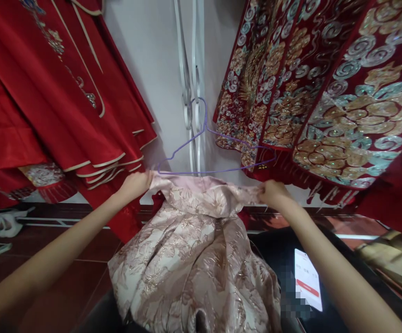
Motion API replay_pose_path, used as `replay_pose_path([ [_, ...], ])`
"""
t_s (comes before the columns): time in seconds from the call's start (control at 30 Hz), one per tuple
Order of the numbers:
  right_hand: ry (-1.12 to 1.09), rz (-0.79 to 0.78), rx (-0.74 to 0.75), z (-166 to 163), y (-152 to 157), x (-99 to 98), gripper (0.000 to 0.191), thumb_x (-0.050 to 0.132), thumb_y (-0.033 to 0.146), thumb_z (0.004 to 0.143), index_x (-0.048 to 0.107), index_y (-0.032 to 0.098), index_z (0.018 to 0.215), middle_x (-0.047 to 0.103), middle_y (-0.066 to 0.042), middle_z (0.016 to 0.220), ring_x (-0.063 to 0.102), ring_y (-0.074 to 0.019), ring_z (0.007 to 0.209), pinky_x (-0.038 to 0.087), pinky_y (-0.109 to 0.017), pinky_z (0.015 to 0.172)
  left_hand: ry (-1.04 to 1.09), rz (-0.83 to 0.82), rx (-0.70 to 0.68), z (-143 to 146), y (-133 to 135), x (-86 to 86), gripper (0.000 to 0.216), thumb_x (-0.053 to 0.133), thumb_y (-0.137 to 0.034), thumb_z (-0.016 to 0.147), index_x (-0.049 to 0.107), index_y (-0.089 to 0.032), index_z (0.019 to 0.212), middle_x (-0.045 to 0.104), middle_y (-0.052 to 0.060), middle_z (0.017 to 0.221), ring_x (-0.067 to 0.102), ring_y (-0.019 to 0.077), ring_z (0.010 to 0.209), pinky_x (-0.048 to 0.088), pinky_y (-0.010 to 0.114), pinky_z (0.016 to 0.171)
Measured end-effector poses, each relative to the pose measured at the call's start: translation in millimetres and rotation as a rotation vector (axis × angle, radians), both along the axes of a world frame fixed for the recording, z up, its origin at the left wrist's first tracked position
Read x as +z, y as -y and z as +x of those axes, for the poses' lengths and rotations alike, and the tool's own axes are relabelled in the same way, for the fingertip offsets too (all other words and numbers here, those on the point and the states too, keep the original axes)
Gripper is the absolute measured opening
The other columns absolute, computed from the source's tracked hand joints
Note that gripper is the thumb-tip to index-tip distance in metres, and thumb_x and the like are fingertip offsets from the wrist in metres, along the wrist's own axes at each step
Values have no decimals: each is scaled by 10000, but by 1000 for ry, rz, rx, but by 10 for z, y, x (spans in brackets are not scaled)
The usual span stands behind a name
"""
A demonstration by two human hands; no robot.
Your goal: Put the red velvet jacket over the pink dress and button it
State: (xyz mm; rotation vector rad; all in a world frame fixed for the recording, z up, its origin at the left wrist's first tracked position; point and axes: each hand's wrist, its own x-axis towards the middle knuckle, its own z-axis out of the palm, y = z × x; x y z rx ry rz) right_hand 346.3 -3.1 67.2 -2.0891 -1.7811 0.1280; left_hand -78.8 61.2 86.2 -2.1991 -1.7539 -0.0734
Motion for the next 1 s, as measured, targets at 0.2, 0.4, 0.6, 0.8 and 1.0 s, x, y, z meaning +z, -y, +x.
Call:
replay_pose_path([
  [0.2, -84, -133, 200, -255, 234, -79, 254, 522, 203, 722, 755, 215, 822, 730, -29, 710, 662, -167, 653, 436, -221, 591, 118, 73, -273, 298, 327, -84, 465, 252, -392, 977, 647, -148, 963, 668, 123, 892, 638, 238, 894, 504, 330, 738],
  [0.4, -77, 33, 240, -500, 356, 258, 273, 506, 283, 754, 746, 241, 875, 727, 5, 751, 598, -133, 560, 402, -220, 535, 147, 169, -790, 1042, 228, 75, 407, 322, -327, 969, 682, -161, 877, 479, 93, 1391, 411, 232, 1296, 262, 460, 1134],
  [0.6, -94, 61, 235, -525, 459, 380, 314, 478, 271, 781, 722, 245, 977, 681, 17, 637, 535, -126, 474, 371, -233, 499, 116, 29, -844, 1563, -95, -216, 383, 384, -326, 946, 701, -126, 865, 435, 157, 1410, 317, 266, 1370, 200, 478, 1150],
  [0.8, -111, 173, -157, -255, 472, 401, 227, 487, 234, 778, 662, 225, 921, 705, -50, 816, 660, -245, 802, 475, -325, 725, 185, 88, -892, 1399, 44, -243, 410, 352, -338, 962, 696, -143, 857, 546, 140, 1159, 483, 240, 1163, 347, 409, 1038],
  [1.0, -104, 262, -277, -214, 505, 372, 286, 407, 214, 824, 573, 191, 1056, 677, -161, 1009, 644, -348, 946, 475, -423, 845, 181, 61, -854, 1321, 161, -184, 409, 345, -336, 966, 687, -152, 838, 538, 126, 1163, 498, 236, 1107, 371, 387, 971],
])
